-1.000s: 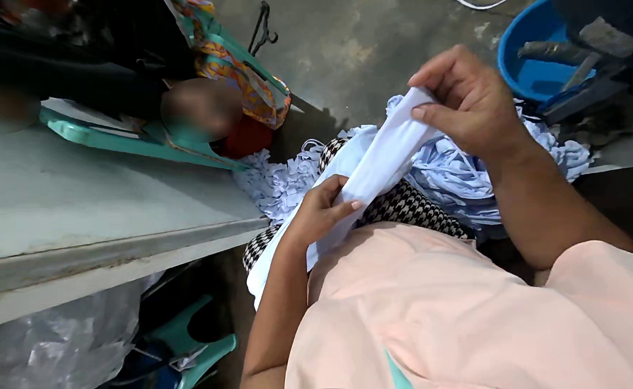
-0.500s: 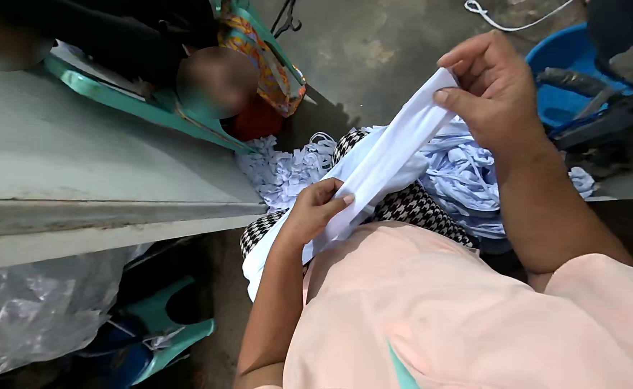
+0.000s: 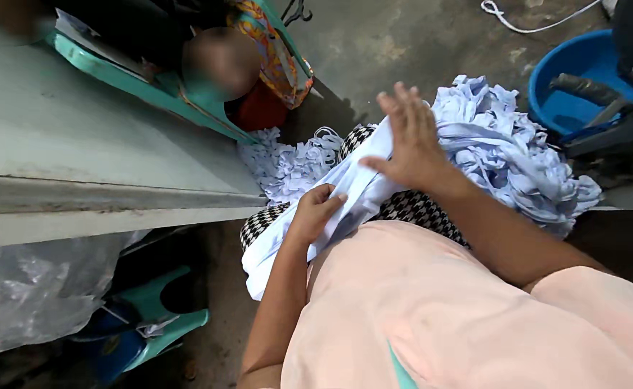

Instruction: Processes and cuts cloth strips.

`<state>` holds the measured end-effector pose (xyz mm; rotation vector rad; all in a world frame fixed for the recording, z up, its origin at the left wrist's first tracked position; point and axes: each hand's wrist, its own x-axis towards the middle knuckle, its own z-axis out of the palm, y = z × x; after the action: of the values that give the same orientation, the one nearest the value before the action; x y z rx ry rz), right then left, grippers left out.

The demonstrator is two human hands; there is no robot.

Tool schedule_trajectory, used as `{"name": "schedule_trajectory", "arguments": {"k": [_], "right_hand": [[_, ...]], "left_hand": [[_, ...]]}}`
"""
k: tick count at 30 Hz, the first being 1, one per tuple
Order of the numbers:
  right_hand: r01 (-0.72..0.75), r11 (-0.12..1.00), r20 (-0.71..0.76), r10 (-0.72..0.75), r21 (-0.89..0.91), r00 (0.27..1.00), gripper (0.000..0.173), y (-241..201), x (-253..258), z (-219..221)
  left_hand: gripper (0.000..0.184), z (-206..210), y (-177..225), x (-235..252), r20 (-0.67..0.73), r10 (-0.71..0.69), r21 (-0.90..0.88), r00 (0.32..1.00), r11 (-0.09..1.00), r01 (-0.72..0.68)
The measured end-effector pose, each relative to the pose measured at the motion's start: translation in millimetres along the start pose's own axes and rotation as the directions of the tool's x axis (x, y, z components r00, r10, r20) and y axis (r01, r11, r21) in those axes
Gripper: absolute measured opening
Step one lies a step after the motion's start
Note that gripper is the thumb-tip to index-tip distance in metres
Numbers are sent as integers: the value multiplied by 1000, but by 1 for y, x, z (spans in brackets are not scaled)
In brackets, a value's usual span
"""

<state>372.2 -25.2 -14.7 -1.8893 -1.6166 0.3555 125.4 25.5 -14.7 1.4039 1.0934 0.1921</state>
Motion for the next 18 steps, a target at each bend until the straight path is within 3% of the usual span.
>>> {"name": "schedule_trajectory", "arguments": {"k": [4, 7, 18], "right_hand": [[163, 984, 47, -160, -67, 986, 115, -30, -18, 44], [143, 984, 200, -120, -103, 972, 117, -33, -10, 45], [-3, 991, 345, 49, -133, 937, 120, -20, 10, 38]], "left_hand": [[12, 2, -8, -2, -18, 28, -56, 999, 998, -29], [10, 2, -11, -6, -51, 40, -54, 998, 998, -42], [9, 5, -8, -5, -68, 22, -92, 997, 995, -28]]}}
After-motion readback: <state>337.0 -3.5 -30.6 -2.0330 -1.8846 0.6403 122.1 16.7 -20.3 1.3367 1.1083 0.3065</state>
